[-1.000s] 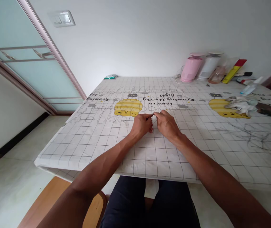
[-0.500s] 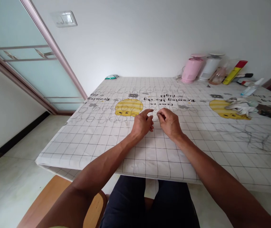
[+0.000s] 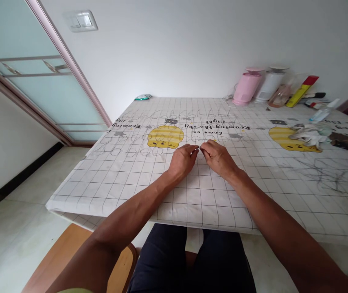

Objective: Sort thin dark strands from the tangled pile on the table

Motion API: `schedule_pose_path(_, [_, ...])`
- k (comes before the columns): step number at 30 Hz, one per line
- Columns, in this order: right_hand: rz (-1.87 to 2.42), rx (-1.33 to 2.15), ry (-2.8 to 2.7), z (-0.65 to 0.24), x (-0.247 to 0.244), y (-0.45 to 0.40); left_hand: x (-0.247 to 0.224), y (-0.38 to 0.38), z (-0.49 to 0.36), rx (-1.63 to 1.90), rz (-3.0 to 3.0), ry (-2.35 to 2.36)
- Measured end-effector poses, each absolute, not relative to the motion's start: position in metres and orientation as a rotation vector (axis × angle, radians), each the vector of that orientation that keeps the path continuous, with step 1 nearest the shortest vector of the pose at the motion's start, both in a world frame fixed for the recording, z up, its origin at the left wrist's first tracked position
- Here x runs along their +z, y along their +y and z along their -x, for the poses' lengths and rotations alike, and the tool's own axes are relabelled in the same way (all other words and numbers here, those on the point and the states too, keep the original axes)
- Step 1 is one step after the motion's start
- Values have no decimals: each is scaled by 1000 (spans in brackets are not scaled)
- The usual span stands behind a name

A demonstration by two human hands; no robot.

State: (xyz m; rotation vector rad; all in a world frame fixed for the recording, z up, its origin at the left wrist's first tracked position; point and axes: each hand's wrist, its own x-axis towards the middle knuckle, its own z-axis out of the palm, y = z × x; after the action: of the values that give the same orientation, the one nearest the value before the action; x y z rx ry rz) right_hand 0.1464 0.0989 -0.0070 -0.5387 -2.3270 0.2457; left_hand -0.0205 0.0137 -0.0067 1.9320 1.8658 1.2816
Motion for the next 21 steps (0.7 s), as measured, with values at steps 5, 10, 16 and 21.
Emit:
schedule_pose_path(5, [660, 358, -2194, -140, -9, 97, -7, 14, 21, 1334, -1883, 1804])
schedule_pose_path(10, [834, 675, -2035, -136, -14, 98, -5, 15, 21, 1382, -1723, 1762])
schedule_pose_path(16, [796, 715, -1950, -130, -12, 88, 3, 14, 13, 1463, -1449, 1704])
schedule_pose_path(21, [852, 802, -1856, -132, -4, 82, 12, 13, 10, 1540, -1134, 1544])
